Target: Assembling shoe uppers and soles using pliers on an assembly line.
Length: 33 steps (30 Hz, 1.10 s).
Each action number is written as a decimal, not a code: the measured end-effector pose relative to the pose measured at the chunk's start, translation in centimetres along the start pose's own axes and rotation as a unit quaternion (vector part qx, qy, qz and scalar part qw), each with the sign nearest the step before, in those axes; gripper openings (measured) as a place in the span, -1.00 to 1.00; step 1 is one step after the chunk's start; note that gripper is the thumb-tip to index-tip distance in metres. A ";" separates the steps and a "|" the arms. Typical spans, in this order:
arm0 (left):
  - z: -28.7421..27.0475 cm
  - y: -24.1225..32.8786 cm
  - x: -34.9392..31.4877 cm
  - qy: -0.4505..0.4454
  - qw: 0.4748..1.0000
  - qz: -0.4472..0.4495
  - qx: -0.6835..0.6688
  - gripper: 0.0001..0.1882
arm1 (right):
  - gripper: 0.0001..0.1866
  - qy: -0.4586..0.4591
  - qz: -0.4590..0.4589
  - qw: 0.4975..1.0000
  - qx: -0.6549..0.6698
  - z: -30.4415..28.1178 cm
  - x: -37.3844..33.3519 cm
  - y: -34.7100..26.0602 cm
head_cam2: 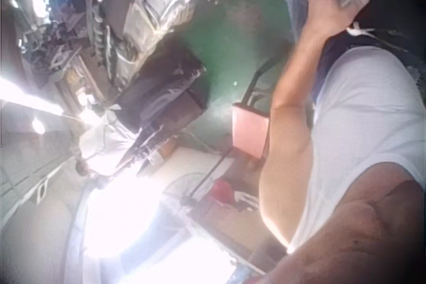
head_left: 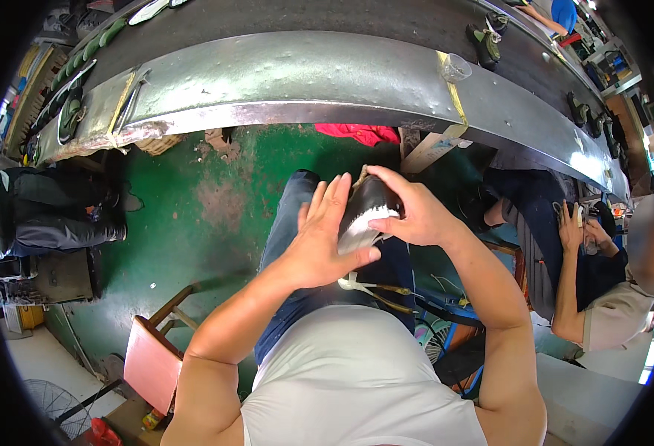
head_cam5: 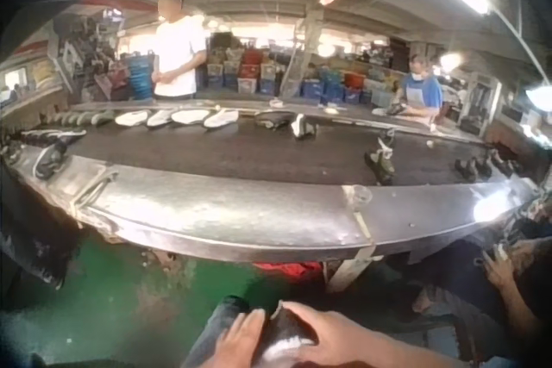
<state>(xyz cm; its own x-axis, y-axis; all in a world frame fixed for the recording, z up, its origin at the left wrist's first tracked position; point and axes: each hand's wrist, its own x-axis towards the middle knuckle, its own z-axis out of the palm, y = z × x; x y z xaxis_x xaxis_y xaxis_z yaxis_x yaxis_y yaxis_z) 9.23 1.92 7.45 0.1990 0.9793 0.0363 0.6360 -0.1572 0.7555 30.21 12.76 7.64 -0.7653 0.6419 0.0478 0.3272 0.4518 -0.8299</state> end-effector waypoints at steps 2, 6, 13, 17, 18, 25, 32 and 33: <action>2.1 -2.9 0.5 0.015 0.968 0.106 -0.229 -0.16 | -0.09 -0.043 -0.015 0.998 0.037 1.0 0.6 0.7; 3.8 -5.2 -0.2 -0.010 0.957 0.073 -0.280 -0.37 | -0.12 -0.107 0.002 0.991 0.078 3.5 -0.1 3.8; 4.2 -7.1 -0.2 0.078 0.964 0.039 -0.253 -0.56 | -0.34 -0.138 0.148 0.936 0.287 5.2 1.7 4.7; 4.5 -7.7 -0.2 0.069 0.963 0.038 -0.258 -0.56 | -0.38 -0.056 0.078 0.975 0.199 6.7 1.6 3.9; 4.5 -7.8 -0.3 0.063 0.961 0.027 -0.268 -0.56 | -0.39 -0.068 0.111 0.979 0.154 6.5 1.5 3.2; 3.2 -7.6 -0.6 -0.048 0.952 0.006 -0.303 -0.38 | -0.43 -0.032 0.029 0.999 -0.005 7.5 0.7 3.1; 7.1 -8.8 -4.3 0.032 0.968 -0.096 -0.229 -0.34 | -0.37 -0.036 0.088 0.995 -0.031 8.5 1.0 4.0; 7.6 -8.6 -4.9 0.046 0.964 -0.138 -0.223 -0.39 | -0.37 -0.035 0.086 0.995 -0.030 8.7 1.1 4.2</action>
<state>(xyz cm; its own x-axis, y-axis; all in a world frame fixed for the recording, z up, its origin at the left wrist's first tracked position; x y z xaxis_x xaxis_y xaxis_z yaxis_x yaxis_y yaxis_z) 8.48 -2.54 -4.18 -0.0127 0.9863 -0.1646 0.2675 0.1619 0.9499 25.96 9.96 -0.63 -0.7306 0.6697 -0.1327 0.4881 0.3765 -0.7874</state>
